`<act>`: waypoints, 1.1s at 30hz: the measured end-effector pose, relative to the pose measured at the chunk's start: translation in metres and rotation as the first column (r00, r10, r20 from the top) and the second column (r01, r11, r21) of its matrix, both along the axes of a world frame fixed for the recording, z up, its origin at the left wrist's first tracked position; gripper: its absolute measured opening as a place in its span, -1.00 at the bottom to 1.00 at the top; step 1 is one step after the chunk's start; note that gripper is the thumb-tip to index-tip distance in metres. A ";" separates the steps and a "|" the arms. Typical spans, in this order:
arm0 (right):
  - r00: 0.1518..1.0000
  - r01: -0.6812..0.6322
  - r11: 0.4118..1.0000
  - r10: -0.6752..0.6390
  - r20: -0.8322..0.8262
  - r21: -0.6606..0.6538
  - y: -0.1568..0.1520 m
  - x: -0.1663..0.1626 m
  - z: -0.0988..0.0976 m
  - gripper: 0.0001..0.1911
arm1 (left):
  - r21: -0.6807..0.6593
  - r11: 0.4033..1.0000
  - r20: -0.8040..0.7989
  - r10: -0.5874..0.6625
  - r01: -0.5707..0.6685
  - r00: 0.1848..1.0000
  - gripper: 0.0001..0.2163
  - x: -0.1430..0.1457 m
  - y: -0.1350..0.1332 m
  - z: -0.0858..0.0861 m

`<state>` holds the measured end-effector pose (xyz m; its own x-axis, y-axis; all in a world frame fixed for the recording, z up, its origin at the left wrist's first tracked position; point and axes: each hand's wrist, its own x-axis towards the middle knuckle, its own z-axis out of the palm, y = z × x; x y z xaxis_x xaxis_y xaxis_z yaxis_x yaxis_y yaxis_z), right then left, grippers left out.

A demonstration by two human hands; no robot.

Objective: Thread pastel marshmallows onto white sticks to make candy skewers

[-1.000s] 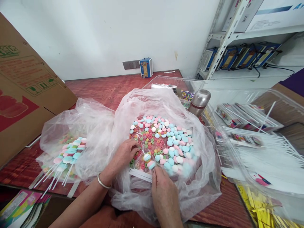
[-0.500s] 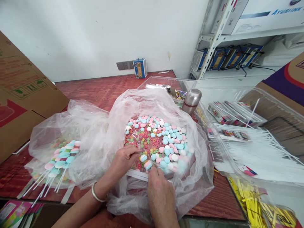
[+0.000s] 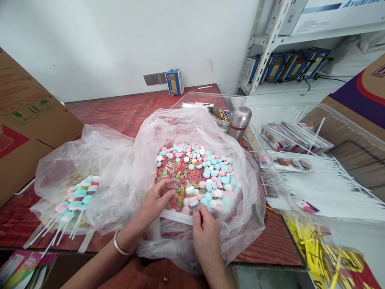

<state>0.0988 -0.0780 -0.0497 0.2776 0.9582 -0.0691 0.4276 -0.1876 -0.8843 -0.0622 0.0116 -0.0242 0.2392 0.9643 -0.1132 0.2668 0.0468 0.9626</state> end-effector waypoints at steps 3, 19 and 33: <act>1.000 0.020 1.000 -0.020 -0.002 -0.020 -0.004 0.004 -0.001 -0.63 | 0.245 0.954 -0.294 -0.099 0.176 0.950 -0.87 -0.003 -0.003 0.001; 0.992 -0.110 0.993 0.107 0.062 0.048 -0.029 0.007 -0.003 -0.66 | 0.106 0.989 -0.235 -0.076 0.103 0.969 -0.90 0.000 -0.002 -0.006; 0.986 -0.150 0.986 0.144 0.082 0.066 -0.029 0.005 0.001 -0.66 | -0.439 0.872 0.516 0.047 0.216 0.855 -0.71 -0.002 0.004 -0.004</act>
